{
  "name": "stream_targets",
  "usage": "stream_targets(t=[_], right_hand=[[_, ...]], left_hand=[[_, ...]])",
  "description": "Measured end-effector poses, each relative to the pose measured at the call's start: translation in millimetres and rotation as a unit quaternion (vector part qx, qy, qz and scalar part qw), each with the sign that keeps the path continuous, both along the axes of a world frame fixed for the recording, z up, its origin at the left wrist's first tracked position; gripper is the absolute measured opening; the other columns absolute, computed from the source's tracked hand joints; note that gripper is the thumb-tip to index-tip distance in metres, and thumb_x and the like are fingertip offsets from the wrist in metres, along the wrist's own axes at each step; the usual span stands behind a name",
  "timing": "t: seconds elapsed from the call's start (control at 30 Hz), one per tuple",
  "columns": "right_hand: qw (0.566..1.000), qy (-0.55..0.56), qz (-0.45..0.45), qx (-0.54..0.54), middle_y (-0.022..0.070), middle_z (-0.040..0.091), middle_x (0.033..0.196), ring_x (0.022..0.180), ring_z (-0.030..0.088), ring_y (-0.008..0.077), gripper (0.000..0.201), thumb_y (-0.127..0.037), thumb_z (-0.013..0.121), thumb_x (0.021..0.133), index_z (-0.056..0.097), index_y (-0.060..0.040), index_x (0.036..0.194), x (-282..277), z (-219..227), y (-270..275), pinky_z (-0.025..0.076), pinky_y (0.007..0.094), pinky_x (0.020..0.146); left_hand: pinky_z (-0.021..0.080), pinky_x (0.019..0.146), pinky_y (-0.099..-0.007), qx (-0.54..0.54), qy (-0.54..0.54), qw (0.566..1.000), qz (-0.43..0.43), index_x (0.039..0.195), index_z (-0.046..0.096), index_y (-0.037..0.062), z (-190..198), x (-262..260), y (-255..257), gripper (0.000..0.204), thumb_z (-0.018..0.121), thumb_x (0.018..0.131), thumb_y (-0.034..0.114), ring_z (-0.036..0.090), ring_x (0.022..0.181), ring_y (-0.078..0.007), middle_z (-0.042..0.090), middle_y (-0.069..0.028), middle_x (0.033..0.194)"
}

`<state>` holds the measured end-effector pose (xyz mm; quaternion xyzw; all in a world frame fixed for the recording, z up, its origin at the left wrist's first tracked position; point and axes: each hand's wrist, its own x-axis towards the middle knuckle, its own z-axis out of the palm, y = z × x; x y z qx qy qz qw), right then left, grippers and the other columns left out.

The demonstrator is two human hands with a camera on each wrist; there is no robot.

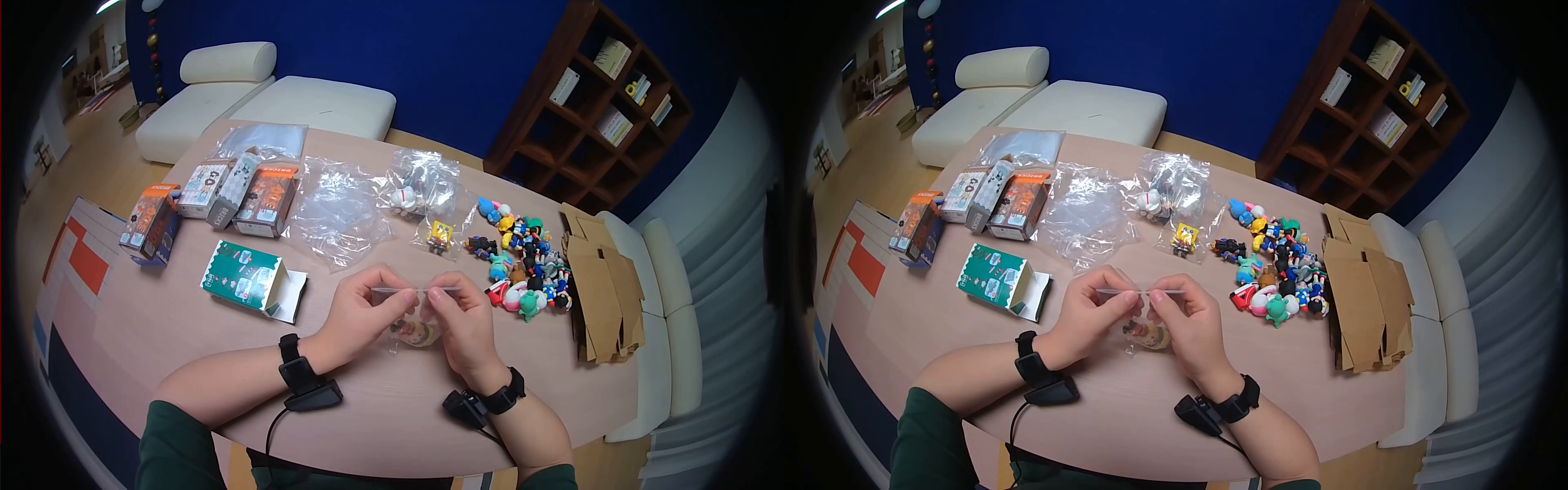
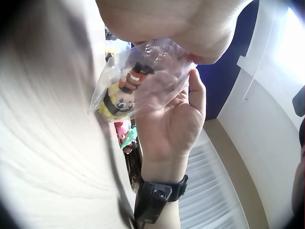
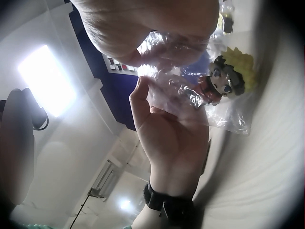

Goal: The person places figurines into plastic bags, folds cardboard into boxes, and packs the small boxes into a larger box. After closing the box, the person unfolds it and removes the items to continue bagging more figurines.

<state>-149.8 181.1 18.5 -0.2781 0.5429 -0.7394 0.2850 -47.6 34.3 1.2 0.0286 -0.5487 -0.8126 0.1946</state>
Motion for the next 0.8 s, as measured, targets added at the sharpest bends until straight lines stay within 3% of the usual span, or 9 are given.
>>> stream_targets(t=[0.07,0.27,0.33,0.47,0.8], right_hand=[[0.998,0.057,-0.011,0.018,0.0006,0.065,0.095,0.08,0.06,0.0066,0.008,-0.01,0.063,0.1,0.064,-0.0037,0.105,0,0,-1,0.049,0.023,0.071],[0.996,0.081,-0.013,0.019,0.0003,0.064,0.094,0.077,0.059,0.0055,0.008,-0.01,0.063,0.101,0.062,-0.0034,0.106,2,-4,-1,0.048,0.0217,0.068],[0.996,0.085,-0.019,0.013,0.0001,0.064,0.094,0.077,0.059,0.0056,0.009,-0.009,0.063,0.101,0.062,-0.0032,0.106,4,-3,-1,0.048,0.0216,0.068],[0.994,0.108,-0.026,0.007,-0.0003,0.065,0.094,0.077,0.06,0.0058,0.01,-0.01,0.065,0.1,0.065,-0.0023,0.107,3,-4,-1,0.05,0.0219,0.069],[0.997,0.062,-0.015,0.035,0.0012,0.068,0.095,0.083,0.063,0.0077,0.011,-0.011,0.066,0.1,0.066,-0.0014,0.105,1,-6,0,0.052,0.0232,0.075]], left_hand=[[0.052,0.074,-0.0253,0.004,0.0,1.0,0.002,0.097,0.063,0.0017,0,0,0,0.009,0.066,0.099,0.009,0.064,0.086,-0.0115,0.066,-0.0068,0.094],[0.053,0.075,-0.0258,-0.001,0.001,1.0,0.004,0.096,0.062,0.002,-3,-1,-1,0.009,0.066,0.099,0.009,0.064,0.086,-0.0121,0.066,-0.0067,0.094],[0.053,0.07,-0.0221,-0.013,0.01,1.0,0.013,0.1,0.063,0.0028,-6,-2,-1,0.011,0.069,0.098,0.012,0.065,0.083,-0.0064,0.068,-0.003,0.096],[0.053,0.069,-0.0216,-0.006,0.007,1.0,0.012,0.1,0.063,0.003,-4,-3,0,0.011,0.069,0.098,0.012,0.064,0.082,-0.006,0.068,-0.0025,0.094],[0.052,0.073,-0.0229,-0.018,0.005,1.0,-0.012,0.099,0.059,0.0045,-5,-3,-1,0.01,0.065,0.1,0.012,0.063,0.084,-0.0063,0.067,-0.0024,0.093]])
